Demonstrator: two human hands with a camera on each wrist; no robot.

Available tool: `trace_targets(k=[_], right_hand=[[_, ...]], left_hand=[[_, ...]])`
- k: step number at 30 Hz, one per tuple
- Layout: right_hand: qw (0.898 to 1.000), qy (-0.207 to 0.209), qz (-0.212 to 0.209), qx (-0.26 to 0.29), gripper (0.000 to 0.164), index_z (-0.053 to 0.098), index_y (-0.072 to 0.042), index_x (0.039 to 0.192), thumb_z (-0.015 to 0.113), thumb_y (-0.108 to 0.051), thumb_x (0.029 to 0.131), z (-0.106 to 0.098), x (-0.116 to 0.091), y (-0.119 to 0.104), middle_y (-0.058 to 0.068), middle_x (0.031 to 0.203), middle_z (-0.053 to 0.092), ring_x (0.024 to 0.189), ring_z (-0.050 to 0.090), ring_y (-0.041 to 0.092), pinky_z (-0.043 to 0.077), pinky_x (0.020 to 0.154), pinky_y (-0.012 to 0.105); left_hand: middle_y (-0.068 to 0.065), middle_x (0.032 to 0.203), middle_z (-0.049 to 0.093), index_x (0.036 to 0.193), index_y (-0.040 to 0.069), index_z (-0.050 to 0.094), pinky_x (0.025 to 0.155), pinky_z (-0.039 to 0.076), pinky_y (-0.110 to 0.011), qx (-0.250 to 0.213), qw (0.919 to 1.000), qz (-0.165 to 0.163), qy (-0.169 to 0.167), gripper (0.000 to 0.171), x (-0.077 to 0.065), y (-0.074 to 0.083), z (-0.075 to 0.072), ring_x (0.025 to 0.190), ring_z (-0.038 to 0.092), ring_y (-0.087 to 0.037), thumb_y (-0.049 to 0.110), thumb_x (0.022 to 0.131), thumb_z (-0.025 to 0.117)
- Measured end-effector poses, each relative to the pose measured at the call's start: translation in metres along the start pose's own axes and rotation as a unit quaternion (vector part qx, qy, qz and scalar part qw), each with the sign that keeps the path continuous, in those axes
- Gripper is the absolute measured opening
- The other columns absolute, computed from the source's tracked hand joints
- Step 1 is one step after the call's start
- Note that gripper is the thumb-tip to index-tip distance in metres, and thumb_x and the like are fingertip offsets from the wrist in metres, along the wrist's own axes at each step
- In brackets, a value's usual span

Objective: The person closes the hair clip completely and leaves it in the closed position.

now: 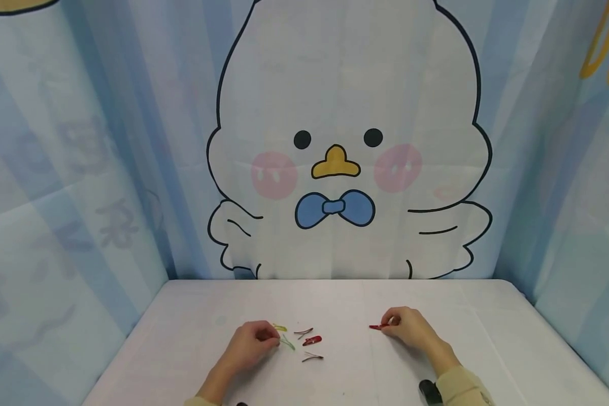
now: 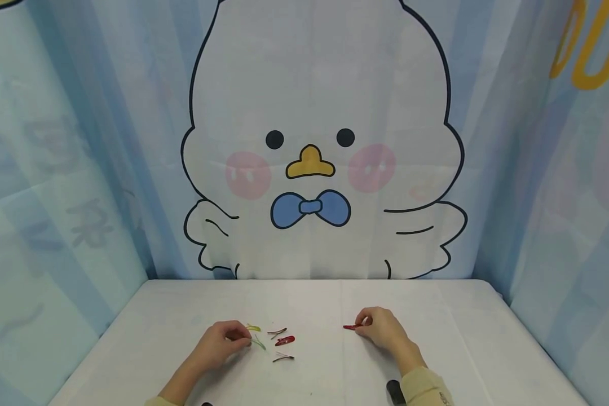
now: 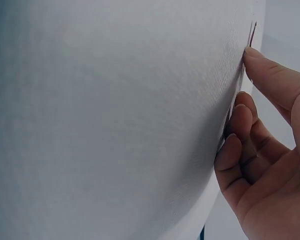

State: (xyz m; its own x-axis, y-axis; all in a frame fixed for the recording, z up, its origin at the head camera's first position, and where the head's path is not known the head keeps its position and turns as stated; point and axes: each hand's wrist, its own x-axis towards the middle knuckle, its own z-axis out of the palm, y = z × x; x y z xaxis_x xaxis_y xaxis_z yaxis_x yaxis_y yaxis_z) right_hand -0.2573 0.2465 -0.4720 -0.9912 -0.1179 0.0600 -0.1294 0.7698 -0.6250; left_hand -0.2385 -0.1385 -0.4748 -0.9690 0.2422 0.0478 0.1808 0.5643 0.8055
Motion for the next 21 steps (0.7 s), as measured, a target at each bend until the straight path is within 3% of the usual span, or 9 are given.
trace_targets(k=[7,21], right_hand=[[1.000,-0.001,-0.007,0.001,0.013,0.070,-0.014,0.088,0.079,-0.005,0.084,0.001,0.000,0.001,-0.002,0.076,0.055,0.070,0.049,0.017,0.041,0.065,0.035],[1.000,0.013,-0.001,-0.010,0.007,0.072,-0.012,0.095,0.073,-0.009,0.089,-0.003,-0.002,-0.003,0.000,0.081,0.055,0.073,0.049,0.017,0.042,0.064,0.034]], left_hand=[[0.002,0.083,0.067,0.089,0.007,0.070,0.066,0.048,-0.035,-0.062,0.9979,-0.016,-0.011,0.006,-0.002,0.005,-0.001,0.077,0.059,-0.016,0.007,0.089,0.076],[0.000,0.091,0.070,0.091,0.003,0.074,0.071,0.050,-0.035,-0.127,0.9917,0.006,-0.020,0.010,-0.006,0.013,0.001,0.082,0.061,-0.018,0.009,0.086,0.079]])
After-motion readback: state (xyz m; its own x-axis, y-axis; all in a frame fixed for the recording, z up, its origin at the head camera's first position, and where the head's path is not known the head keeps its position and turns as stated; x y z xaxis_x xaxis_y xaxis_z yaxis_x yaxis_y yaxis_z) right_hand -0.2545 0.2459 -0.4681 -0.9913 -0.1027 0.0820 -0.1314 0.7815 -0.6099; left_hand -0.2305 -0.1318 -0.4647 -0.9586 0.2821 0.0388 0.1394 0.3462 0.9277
